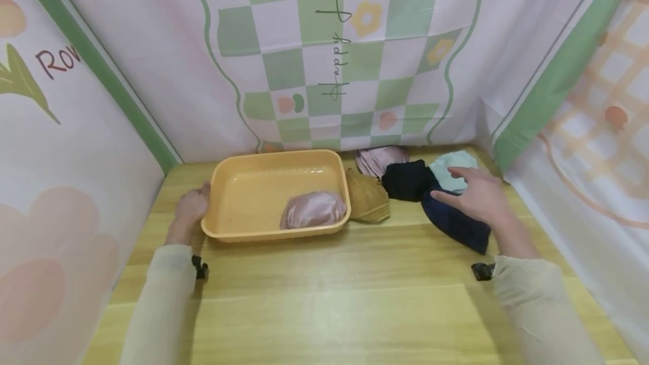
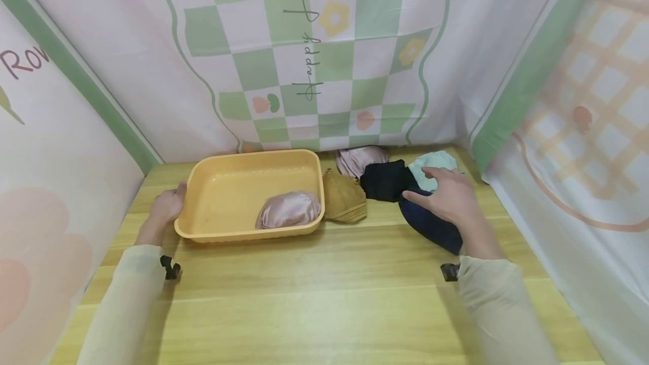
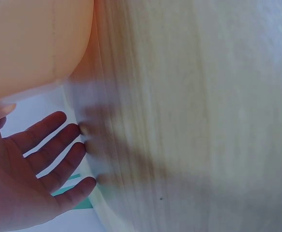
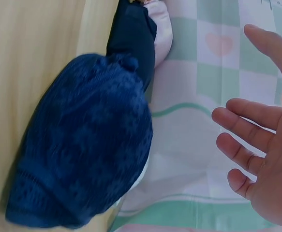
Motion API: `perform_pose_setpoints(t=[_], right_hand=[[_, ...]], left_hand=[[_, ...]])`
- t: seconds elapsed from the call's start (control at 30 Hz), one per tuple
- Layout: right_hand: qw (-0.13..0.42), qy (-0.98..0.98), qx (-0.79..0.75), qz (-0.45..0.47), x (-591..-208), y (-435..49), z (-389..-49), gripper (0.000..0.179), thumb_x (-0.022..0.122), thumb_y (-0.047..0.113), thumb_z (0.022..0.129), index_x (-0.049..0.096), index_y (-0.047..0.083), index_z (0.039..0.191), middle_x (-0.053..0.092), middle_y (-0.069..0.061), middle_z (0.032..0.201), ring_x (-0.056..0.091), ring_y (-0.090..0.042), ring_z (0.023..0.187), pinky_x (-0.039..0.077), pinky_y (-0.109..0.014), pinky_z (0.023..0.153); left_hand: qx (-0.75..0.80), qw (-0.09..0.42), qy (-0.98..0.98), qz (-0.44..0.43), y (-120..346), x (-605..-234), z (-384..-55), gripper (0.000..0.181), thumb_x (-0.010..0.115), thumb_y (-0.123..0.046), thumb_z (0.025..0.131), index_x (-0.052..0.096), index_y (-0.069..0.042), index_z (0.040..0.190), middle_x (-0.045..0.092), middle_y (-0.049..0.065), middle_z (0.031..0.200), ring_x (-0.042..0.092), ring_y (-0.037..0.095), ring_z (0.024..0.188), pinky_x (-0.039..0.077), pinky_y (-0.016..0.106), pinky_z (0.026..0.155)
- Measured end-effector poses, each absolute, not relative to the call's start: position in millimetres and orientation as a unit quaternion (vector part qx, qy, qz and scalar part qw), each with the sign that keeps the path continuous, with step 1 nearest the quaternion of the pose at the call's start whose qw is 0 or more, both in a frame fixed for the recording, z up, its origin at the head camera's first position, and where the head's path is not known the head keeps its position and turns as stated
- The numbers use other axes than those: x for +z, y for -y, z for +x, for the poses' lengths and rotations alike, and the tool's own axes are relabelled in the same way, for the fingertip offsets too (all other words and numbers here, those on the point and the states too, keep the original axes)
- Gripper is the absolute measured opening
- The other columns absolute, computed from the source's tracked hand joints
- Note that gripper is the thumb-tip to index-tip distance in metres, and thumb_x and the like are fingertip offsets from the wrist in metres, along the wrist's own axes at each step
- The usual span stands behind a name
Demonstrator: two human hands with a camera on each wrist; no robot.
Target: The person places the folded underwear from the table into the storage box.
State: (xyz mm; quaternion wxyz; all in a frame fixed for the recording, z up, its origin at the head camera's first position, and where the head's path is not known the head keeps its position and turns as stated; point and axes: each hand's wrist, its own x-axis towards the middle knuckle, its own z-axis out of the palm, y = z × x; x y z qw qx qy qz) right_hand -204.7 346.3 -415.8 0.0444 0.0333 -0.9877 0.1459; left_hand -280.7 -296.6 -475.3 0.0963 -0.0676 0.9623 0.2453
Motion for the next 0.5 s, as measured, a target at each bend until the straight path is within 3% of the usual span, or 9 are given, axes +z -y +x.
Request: perform_pose_setpoints(t=[0.27, 0.5], right_hand=[[0.035, 0.989, 0.141, 0.006, -420.9, -364.4, -194.9, 0.096, 0.061, 0.074, 0.083, 0.047, 0.001, 0.144, 0.048, -0.034, 0.142, 0.042, -0.055, 0.124, 0.035, -0.069, 0.099], [0.028, 0.993, 0.117, 0.004, -428.7, -373.9, -191.1, 0.097, 0.059, 0.075, 0.083, 0.048, 0.000, 0.144, 0.054, -0.033, 0.137, 0.046, -0.057, 0.119, 0.037, -0.069, 0.096]], left_hand=[[0.248, 0.100, -0.961, -0.071, 296.7, -475.4, -282.3, 0.087, -0.004, -0.053, 0.102, 0.036, 0.010, 0.148, 0.036, 0.037, 0.150, 0.035, 0.056, 0.138, 0.027, 0.061, 0.119], [0.251, 0.112, -0.958, -0.078, 296.6, -474.0, -282.4, 0.087, -0.004, -0.053, 0.102, 0.035, 0.009, 0.149, 0.035, 0.038, 0.151, 0.033, 0.056, 0.139, 0.026, 0.061, 0.120]])
